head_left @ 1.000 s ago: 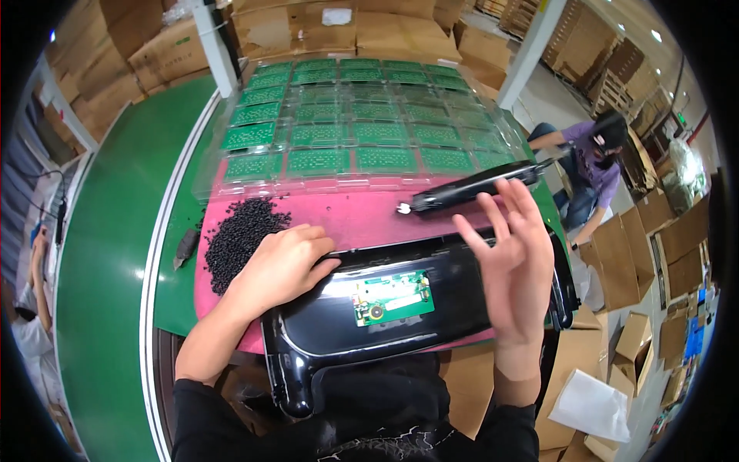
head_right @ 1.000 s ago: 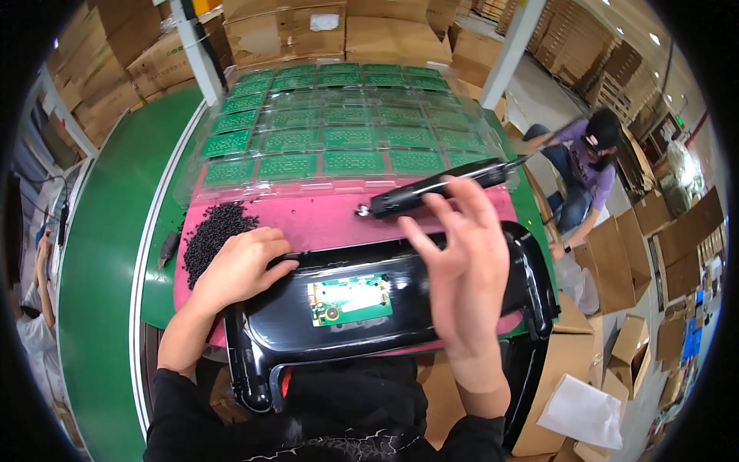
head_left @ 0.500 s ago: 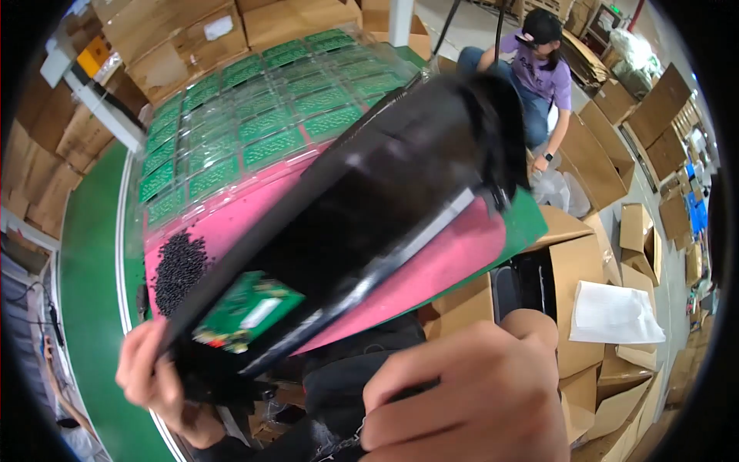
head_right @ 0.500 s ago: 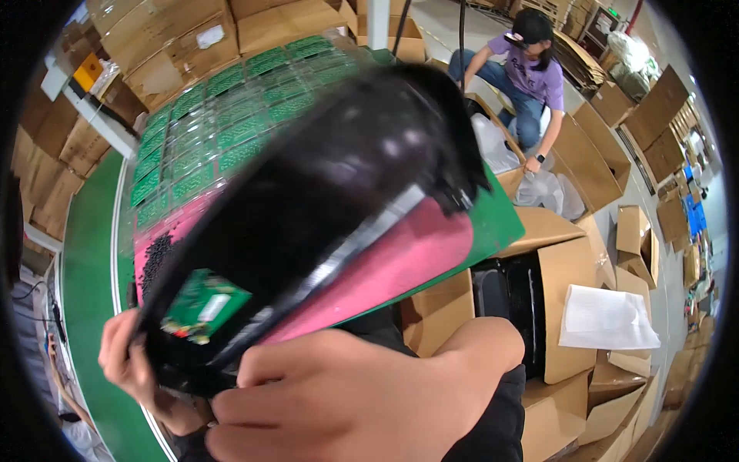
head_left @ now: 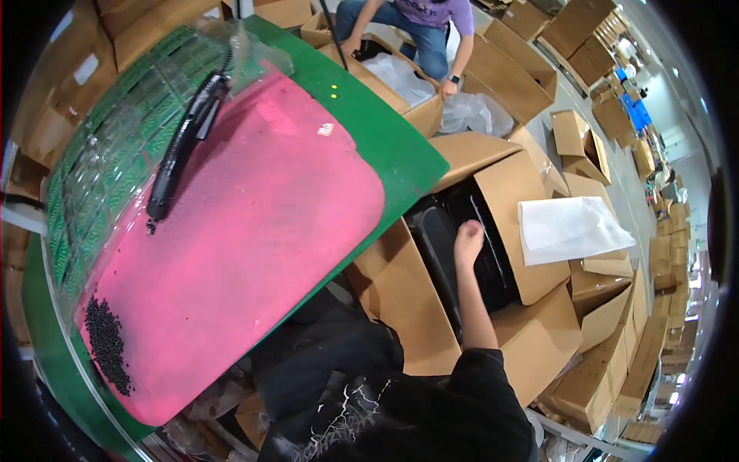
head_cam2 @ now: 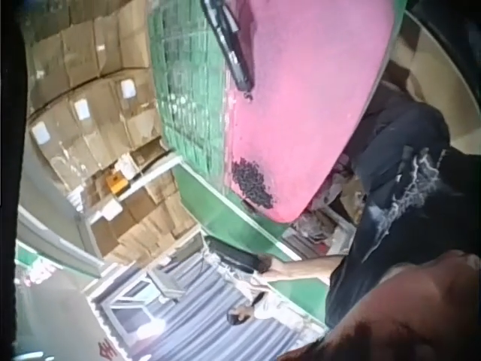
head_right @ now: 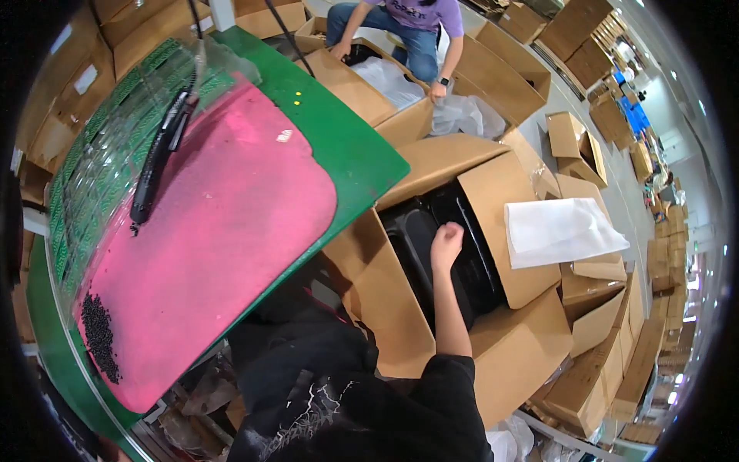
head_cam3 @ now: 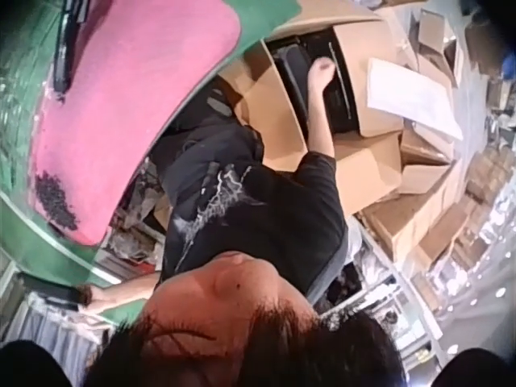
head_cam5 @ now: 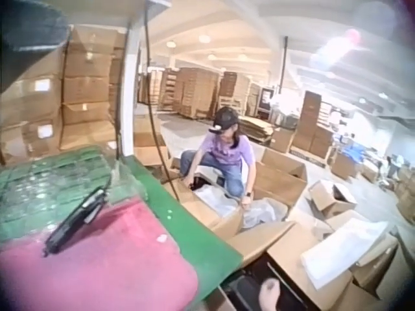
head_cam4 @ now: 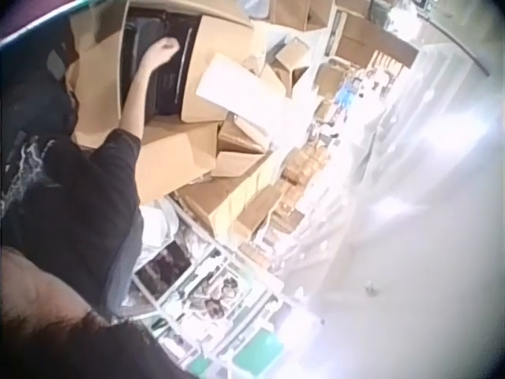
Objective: Assemble electronic circuit boards into plastic housings and pack them into boxes.
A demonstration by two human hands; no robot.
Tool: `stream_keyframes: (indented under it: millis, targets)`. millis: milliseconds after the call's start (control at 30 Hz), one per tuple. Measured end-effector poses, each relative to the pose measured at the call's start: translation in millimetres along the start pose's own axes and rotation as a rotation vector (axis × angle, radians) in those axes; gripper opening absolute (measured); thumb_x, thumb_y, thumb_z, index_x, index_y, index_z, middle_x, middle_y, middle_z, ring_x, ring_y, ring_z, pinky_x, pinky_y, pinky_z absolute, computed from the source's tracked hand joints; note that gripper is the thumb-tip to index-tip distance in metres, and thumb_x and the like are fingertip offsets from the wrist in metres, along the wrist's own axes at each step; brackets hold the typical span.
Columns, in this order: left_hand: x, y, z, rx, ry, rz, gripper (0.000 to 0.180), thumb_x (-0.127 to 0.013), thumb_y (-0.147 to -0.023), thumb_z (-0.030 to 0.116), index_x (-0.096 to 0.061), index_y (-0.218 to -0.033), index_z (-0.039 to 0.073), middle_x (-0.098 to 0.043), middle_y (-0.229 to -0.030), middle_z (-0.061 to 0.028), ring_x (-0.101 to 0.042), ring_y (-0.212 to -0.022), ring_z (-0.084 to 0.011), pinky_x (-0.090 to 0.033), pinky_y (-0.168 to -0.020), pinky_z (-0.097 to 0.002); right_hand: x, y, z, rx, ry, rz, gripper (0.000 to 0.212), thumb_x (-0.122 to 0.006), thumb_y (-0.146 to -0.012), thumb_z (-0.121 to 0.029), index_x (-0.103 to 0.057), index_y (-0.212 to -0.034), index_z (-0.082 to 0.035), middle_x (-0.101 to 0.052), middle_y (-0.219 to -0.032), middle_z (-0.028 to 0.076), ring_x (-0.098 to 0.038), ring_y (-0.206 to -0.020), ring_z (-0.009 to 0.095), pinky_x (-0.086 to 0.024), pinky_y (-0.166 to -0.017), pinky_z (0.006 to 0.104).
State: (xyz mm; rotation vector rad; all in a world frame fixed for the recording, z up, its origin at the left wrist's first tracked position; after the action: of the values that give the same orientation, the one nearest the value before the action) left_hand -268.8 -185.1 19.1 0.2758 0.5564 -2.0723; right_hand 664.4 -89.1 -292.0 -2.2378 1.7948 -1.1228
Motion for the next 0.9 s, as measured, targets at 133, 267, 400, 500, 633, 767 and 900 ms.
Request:
stream_keyframes:
  millis: [133,267,400,500,633,767,900]
  targets:
    - [28,-24,1,-0.553,-0.688,-0.141,0.027,-0.072,-0.078,0.027,-0.068,-0.096,0.007,-0.066,-0.095,-0.0101,-0.061,-0.092,-0.0260,-0.051,-0.079,-0.0474,7,140,133,-0.451,0.638,-0.646,0.065,-0.070,-0.073,-0.021,-0.041,-0.127,-0.002,-0.050,-0.119,0.027,-0.043,-0.120,0.046,-0.037,-0.104,0.0489]
    - [82,-53,-11,0.079,0.084,0.219,0.037,-0.075,-0.079,0.031,-0.068,-0.108,0.009,-0.066,-0.112,-0.0081,-0.059,-0.105,-0.0276,-0.051,-0.088,-0.0534,-8,151,150,-0.956,0.243,-0.663,0.039,-0.068,-0.079,-0.024,-0.057,-0.109,-0.001,-0.055,-0.112,0.025,-0.052,-0.110,0.036,-0.048,-0.088,0.0450]
    - [118,-109,-26,-0.032,-0.418,-0.066,0.037,-0.071,-0.086,0.024,-0.063,-0.117,0.006,-0.064,-0.117,-0.0099,-0.058,-0.106,-0.0268,-0.052,-0.086,-0.0503,-27,181,162,-1.598,-0.378,-0.451,0.046,-0.070,-0.082,-0.028,-0.052,-0.114,0.000,-0.055,-0.113,0.018,-0.057,-0.103,0.027,-0.054,-0.079,0.0379]
    - [23,-44,-40,0.117,0.078,0.317,0.045,-0.073,-0.085,0.026,-0.060,-0.123,0.004,-0.064,-0.118,-0.0114,-0.058,-0.105,-0.0251,-0.052,-0.083,-0.0487,-9,182,171,-1.897,-0.766,-0.098,0.067,-0.074,-0.078,-0.040,-0.043,-0.123,-0.001,-0.053,-0.115,0.014,-0.055,-0.107,0.025,-0.053,-0.086,0.0372]
    - [22,-106,-38,-0.057,-0.165,0.071,0.047,-0.040,-0.102,0.016,-0.035,-0.144,-0.004,-0.039,-0.147,-0.0195,-0.037,-0.137,-0.0338,-0.036,-0.110,-0.0435,-7,194,164,-1.975,-1.040,0.432,0.073,-0.076,-0.075,-0.054,-0.048,-0.119,-0.002,-0.053,-0.119,0.008,-0.055,-0.108,0.026,-0.053,-0.089,0.0382]
    - [-98,-49,-39,0.001,-0.056,-0.056,0.043,-0.048,-0.100,0.015,-0.047,-0.139,-0.003,-0.049,-0.140,-0.0137,-0.048,-0.126,-0.0226,-0.035,-0.108,-0.0368,25,158,166,-1.609,-0.830,0.525,0.058,-0.078,-0.081,-0.040,-0.050,-0.116,-0.003,-0.059,-0.106,0.011,-0.061,-0.087,0.027,-0.056,-0.081,0.0432]
    - [-154,-29,-44,-0.052,-0.196,-0.372,0.047,-0.045,-0.100,0.018,-0.041,-0.143,0.002,-0.042,-0.145,-0.0103,-0.040,-0.132,-0.0220,-0.030,-0.107,-0.0369,75,85,120,-1.455,-0.643,0.594,0.036,-0.075,-0.081,-0.024,-0.056,-0.102,-0.003,-0.060,-0.092,0.011,-0.060,-0.081,0.024,-0.053,-0.073,0.0397]
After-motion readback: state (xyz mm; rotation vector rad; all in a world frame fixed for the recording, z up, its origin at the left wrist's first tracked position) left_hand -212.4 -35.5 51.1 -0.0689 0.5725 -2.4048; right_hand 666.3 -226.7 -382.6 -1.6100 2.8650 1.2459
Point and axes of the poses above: each hand's wrist, its own y-axis away from the middle knuckle, its own x-axis out of the back of the hand, z = x × y, the point moved 6 cm from there along -y, towards the middle knuckle
